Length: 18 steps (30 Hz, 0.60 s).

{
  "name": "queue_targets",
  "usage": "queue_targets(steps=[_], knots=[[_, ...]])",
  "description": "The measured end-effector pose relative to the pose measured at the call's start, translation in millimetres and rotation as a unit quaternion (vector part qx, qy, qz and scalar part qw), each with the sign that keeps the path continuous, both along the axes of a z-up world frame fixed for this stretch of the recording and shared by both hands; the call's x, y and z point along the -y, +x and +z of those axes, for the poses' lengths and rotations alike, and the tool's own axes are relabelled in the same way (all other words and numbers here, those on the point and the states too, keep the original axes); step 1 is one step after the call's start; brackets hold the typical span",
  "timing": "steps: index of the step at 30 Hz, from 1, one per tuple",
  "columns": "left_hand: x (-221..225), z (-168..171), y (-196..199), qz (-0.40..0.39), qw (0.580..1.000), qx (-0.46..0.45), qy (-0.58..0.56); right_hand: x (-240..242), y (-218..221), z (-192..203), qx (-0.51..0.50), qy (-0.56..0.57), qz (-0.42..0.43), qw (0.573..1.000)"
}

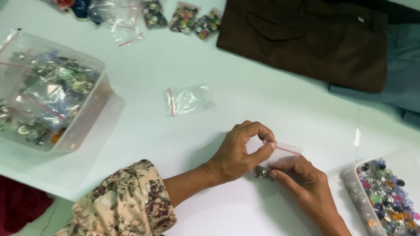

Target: Sorting various buttons from a large container and placing them into small individual plastic bags.

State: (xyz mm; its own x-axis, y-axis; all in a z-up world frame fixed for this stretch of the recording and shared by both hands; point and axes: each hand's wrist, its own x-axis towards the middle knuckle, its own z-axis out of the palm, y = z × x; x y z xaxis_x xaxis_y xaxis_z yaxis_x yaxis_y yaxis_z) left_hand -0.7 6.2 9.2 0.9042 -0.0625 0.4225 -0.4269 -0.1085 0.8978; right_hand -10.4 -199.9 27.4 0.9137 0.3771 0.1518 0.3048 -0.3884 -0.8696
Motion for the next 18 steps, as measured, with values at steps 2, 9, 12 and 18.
queue_targets(steps=[2,9,12,18], knots=[[3,4,-1,0.019,1.000,0.010,0.000,2,-1,3,-0.074,-0.036,-0.032,0.996],[-13,11,-15,0.094,0.995,-0.001,0.045,-32,-17,29,-0.189,-0.042,-0.128,0.973],[-25,10,-25,0.145,0.985,-0.010,0.090,-37,-16,14,-0.169,-0.061,-0.113,0.977],[-72,10,-68,0.290,0.940,0.086,0.159,-67,-13,-14,-0.121,0.015,-0.031,0.992]])
